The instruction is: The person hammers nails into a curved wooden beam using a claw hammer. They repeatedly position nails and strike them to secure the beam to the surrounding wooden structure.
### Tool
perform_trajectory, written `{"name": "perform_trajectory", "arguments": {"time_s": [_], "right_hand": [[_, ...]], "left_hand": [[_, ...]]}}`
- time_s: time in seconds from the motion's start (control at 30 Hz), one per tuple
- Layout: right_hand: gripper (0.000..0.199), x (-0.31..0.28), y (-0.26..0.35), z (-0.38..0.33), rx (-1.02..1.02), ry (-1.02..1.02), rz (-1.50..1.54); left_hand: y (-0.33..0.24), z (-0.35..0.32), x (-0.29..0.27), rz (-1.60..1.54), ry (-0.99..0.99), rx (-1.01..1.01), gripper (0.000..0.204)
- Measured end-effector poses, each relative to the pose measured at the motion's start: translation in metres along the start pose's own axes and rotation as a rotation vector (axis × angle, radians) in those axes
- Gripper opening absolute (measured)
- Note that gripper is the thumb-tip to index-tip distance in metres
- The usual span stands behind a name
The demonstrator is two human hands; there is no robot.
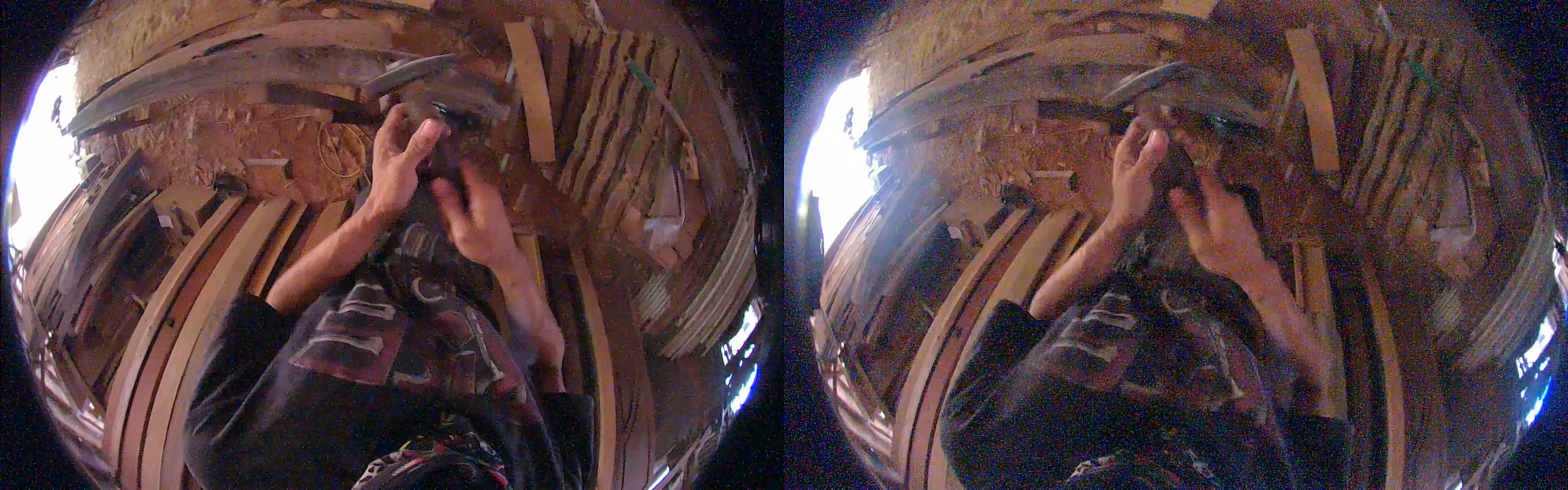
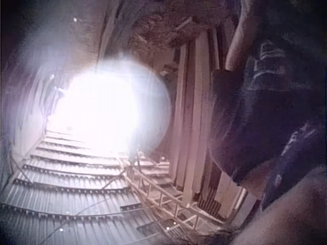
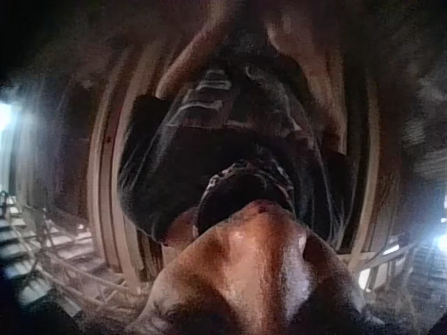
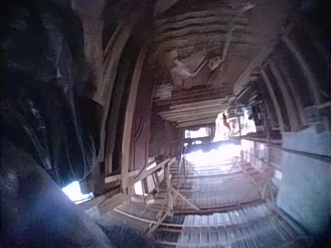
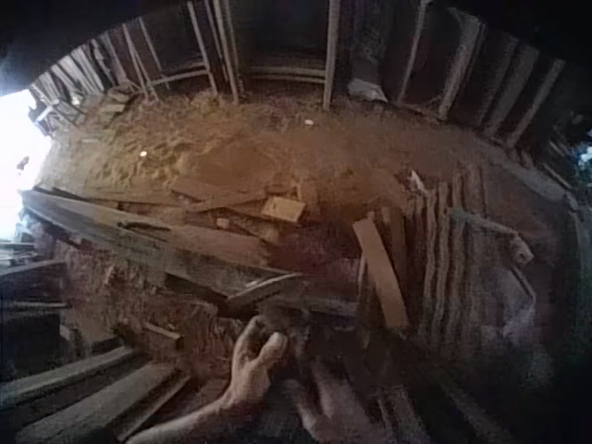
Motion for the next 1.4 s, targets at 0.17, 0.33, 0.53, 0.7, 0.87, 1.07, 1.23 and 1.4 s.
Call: {"name": "perform_trajectory", "arguments": {"time_s": [0.17,0.33,0.53,0.7,0.87,1.07,1.23,1.4], "right_hand": [[0.038,0.015,0.047,0.053,-0.297,0.227,-0.379],[0.031,-0.002,0.061,0.162,-0.204,0.14,-0.236],[0.032,0.078,0.071,0.28,-0.312,0.353,-0.562],[0.038,0.169,0.064,0.341,-0.409,0.467,-0.78],[0.045,0.212,0.074,0.331,-0.537,0.476,-1.001],[0.066,0.246,0.049,0.325,-0.724,0.443,-1.153],[0.076,0.239,0.063,0.327,-0.616,0.614,-1.264],[0.085,0.201,0.048,0.322,-0.702,0.56,-1.371]], "left_hand": [[-0.03,-0.011,-0.072,-0.123,-0.449,0.082,0.023],[-0.039,-0.013,-0.158,-0.056,-0.835,0.174,0.024],[-0.043,-0.036,-0.199,0.046,-0.721,0.201,0.019],[-0.017,-0.072,-0.205,-0.03,-0.676,0.209,0.017],[-0.006,-0.101,-0.186,0.065,-0.818,0.155,0.017],[-0.005,-0.106,-0.203,0.14,-0.84,0.077,0.017],[-0.032,-0.091,-0.208,0.337,-0.811,0.072,0.013],[-0.052,-0.055,-0.216,0.907,-0.745,0.056,0.02]]}}
Point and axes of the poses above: each hand's wrist, its own z-axis towards the middle knuckle, its own x-axis out of the palm, y = z × x, the point moved 5 cm from there along z, towards the middle knuckle, and after that the axes turned 2 degrees about -z, right-handed, at the moved point
